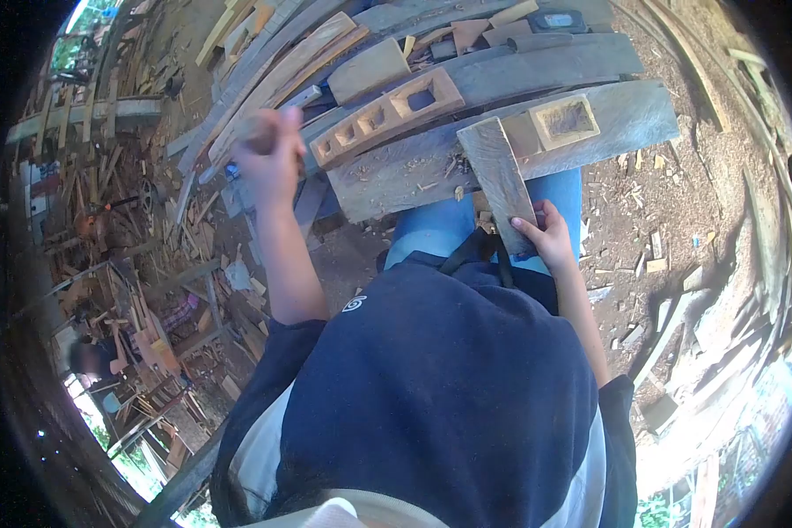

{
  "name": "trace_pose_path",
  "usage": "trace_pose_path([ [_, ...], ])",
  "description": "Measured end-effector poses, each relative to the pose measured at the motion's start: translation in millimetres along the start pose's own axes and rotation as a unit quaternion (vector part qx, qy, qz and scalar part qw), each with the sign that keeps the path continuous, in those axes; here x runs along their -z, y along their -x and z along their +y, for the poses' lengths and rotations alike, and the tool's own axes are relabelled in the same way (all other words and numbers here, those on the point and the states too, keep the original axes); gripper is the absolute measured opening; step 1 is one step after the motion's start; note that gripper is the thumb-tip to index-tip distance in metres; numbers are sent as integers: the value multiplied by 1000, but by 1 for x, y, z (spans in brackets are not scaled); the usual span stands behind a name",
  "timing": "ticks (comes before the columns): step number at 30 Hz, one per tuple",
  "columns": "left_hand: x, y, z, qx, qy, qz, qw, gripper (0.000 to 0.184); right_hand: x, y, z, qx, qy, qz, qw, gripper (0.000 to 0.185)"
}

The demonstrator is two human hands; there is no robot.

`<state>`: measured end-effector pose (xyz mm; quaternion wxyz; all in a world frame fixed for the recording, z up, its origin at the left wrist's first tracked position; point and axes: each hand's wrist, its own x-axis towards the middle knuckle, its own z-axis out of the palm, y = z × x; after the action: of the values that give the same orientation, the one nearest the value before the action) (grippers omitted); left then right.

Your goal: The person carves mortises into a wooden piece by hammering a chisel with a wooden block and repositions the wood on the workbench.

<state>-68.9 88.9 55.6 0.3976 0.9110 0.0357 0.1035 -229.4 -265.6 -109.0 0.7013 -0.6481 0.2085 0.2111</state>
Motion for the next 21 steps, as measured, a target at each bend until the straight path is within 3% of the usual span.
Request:
trace_pose_path([
  [1, 7, -4, 12, -61, 169, 53, 982, 16, 0, 1, -4, -15, -9, -4, 1000, 40],
  [2, 12, -7, 17, -122, 331, 105, 930, 16, -1, 1, -6, -29, -18, -8, 999, 40],
  [3, 11, -10, 18, -120, 331, 108, 930, 16, -2, -1, -3, -30, -16, -11, 999, 40],
  [5, -5, -24, 18, -144, 550, 153, 808, 15, -3, -4, 6, 35, -39, -1, 999, 40],
  [21, -49, -25, 21, -191, 507, 53, 839, 13, 0, -6, 3, 15, -49, -8, 999, 41],
])
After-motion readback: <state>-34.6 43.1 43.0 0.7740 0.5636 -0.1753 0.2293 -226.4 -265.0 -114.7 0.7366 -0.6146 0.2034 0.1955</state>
